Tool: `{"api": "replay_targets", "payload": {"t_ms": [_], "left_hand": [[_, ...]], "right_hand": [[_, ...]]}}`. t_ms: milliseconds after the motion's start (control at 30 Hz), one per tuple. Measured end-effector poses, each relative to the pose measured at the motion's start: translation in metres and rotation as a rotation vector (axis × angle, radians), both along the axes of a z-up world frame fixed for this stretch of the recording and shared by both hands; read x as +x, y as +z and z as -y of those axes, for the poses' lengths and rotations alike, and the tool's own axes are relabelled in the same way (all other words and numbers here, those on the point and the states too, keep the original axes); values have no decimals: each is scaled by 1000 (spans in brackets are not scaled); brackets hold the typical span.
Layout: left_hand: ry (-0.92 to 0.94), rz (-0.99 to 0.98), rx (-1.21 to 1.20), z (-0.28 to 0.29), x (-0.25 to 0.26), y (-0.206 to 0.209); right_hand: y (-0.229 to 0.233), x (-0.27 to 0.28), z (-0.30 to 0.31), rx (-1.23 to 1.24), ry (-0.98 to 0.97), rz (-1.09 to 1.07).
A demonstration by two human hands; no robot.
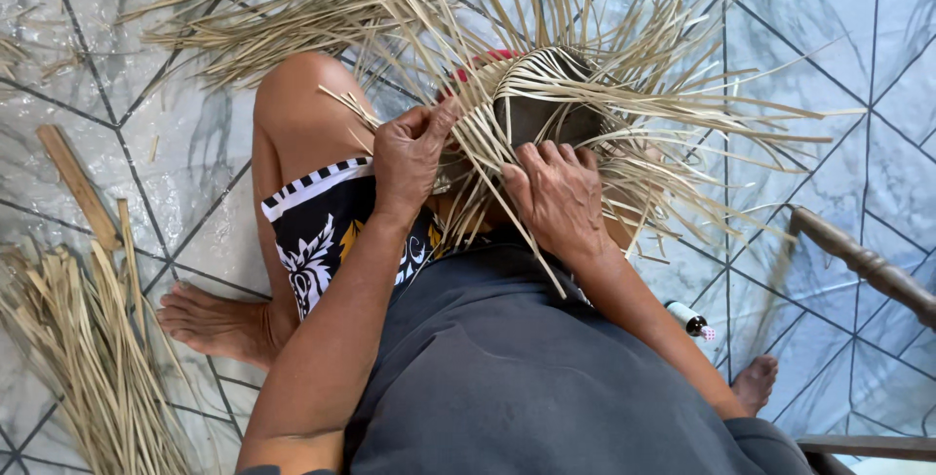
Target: The person weaves a hat by hand using dried palm fibers, interlacing the long strips around a circular base and pulling them tight to form the crown.
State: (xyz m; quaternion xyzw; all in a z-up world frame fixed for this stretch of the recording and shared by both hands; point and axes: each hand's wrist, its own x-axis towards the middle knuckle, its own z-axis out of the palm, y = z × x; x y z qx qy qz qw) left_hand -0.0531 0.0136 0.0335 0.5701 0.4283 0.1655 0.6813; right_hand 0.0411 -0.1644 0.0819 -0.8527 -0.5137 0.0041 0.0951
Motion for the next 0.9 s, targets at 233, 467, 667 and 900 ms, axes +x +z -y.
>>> {"api": "replay_targets", "payload": {"t_ms": [233, 467, 667, 900], "left_hand": [[-65, 7, 19, -2, 0, -24], [-57, 64, 7, -1, -2, -12], [-34, 109, -25, 1, 0, -15], [-42, 123, -17, 2, -2, -16]], "right_hand": [[-2, -2, -6, 3, -52, 26], [-5, -2, -15, 5, -109, 44], [5, -9, -21, -56, -159, 3], [6, -5, -19, -47, -168, -73]]}}
